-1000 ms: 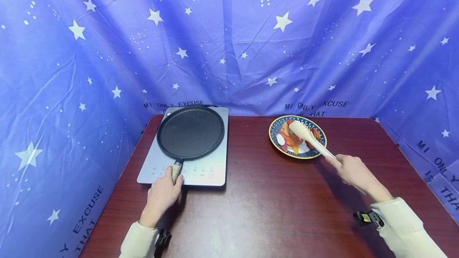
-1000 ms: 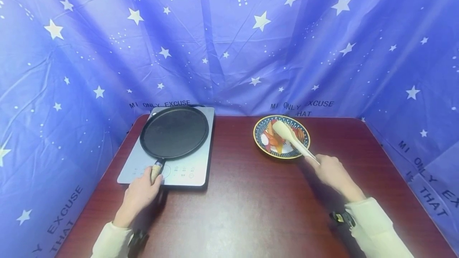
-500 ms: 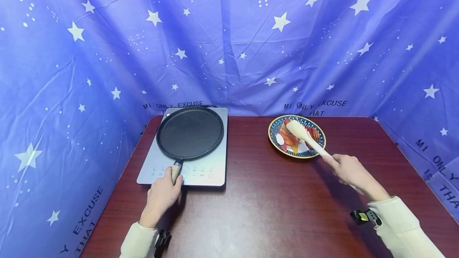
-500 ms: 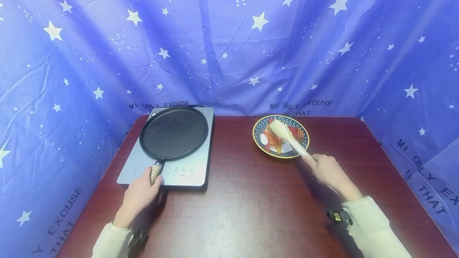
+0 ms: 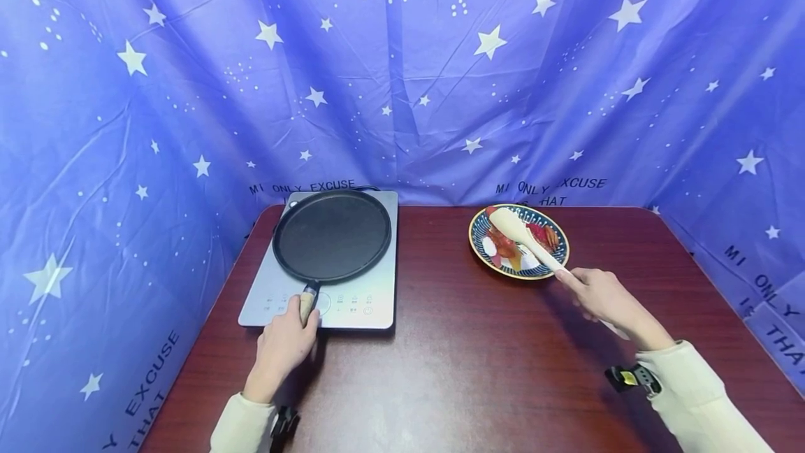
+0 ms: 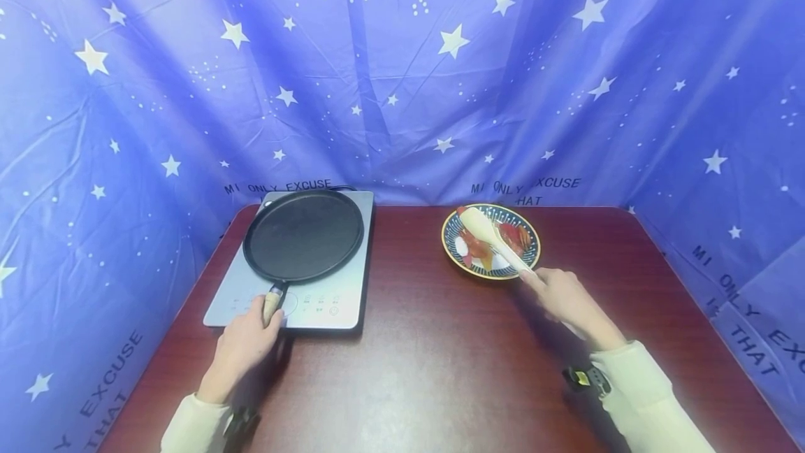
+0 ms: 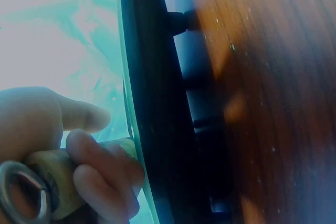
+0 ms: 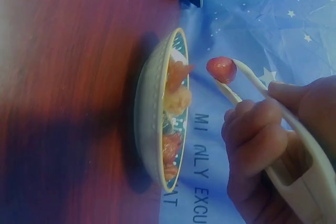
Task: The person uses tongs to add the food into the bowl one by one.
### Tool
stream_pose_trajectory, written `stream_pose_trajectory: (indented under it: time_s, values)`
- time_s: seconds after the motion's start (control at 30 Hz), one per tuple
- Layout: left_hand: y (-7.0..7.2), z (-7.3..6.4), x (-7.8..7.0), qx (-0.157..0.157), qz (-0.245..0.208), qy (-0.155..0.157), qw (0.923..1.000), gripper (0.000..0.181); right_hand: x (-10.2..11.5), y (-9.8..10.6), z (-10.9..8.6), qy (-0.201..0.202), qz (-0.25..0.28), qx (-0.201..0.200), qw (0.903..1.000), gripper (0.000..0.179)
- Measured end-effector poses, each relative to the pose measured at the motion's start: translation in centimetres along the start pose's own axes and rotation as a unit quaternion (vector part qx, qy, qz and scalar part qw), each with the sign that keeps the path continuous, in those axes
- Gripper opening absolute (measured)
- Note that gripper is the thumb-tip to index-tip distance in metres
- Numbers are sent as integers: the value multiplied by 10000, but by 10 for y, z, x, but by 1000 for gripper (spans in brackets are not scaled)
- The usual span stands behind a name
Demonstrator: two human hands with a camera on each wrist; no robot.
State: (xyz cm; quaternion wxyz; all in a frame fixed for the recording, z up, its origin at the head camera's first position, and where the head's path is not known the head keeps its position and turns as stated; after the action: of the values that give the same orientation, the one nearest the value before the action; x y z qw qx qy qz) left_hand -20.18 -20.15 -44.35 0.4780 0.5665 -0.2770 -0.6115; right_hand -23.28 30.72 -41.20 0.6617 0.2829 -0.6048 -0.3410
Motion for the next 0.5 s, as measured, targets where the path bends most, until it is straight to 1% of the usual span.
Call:
stream_pose_trajectory:
  time_s: [0.1,0.33,0.5]
  values:
    - [0,1,0,-26,-2,-16,10000,48,6,-2,2,13,42,41,10000,48]
    - [1,1,0,-51,-33,-16,10000,47,28,-9,7,232,36,54,9997,44]
    - [1,0,0,-65,-56,-20,10000,46,45,-16,11,287,175,79,9994,41]
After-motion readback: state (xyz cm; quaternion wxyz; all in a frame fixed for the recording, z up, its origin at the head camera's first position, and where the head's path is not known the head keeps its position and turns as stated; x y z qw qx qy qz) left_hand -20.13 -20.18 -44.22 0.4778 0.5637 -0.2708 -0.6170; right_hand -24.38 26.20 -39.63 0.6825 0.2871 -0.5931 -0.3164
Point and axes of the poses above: each hand's wrist, its own z-axis towards the middle knuckle, its own y-axis out of the back of the hand, x = y × z, the point moved 7 cm from there along z, towards the middle knuckle, and after that the axes turned 12 degrees about -x, right-handed, at the moved point
